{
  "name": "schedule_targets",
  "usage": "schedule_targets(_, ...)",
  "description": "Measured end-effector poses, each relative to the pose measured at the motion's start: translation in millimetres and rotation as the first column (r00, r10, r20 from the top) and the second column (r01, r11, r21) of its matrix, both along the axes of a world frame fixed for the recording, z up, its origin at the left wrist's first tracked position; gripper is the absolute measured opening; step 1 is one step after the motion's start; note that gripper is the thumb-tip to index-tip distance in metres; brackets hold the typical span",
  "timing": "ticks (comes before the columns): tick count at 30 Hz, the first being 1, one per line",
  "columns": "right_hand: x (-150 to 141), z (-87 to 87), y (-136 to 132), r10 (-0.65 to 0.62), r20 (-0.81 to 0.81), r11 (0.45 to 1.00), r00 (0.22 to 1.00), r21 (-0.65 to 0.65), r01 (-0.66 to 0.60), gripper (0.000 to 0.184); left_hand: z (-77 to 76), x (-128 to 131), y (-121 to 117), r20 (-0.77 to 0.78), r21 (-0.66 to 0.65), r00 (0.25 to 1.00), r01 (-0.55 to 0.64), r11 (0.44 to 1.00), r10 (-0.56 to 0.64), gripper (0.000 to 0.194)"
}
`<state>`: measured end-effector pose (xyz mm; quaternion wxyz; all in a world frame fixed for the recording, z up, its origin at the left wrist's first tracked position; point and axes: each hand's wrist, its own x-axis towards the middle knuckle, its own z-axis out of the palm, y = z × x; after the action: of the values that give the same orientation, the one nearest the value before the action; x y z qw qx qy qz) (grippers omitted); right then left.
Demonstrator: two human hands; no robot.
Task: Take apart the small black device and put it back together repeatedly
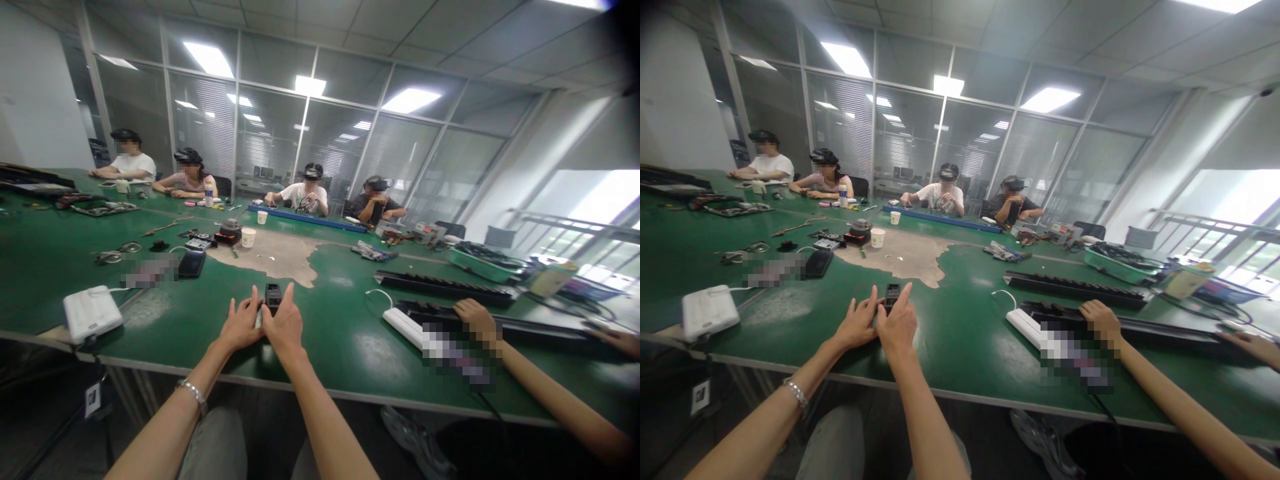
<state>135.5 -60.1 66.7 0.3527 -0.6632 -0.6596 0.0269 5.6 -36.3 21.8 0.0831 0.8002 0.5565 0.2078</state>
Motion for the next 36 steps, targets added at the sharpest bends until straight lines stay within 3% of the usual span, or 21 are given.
schedule_targets(10, 1.5, -23.6, -4.4, 0.015, 0.013, 0.998, 1.000, -0.065, -0.014, 0.087, 4.1, 0.0, -2.5, 0.026, -0.035, 1.000, 0.005, 0.999, -0.004, 0.103)
schedule_targets(30, -1.9, -21.0, -5.5, -0.036, 0.022, 0.997, 0.999, -0.066, 0.038, 0.083, 8.9, 1.7, -5.0, 0.006, -0.049, 1.000, 0.018, 0.999, -0.018, 0.101)
schedule_targets(36, 0.2, -7.8, -2.0, -0.035, -0.087, 0.999, 0.996, 0.011, 0.036, 0.081, 6.5, 0.6, -3.4, 0.004, -0.038, 1.000, -0.017, 0.999, 0.017, 0.108)
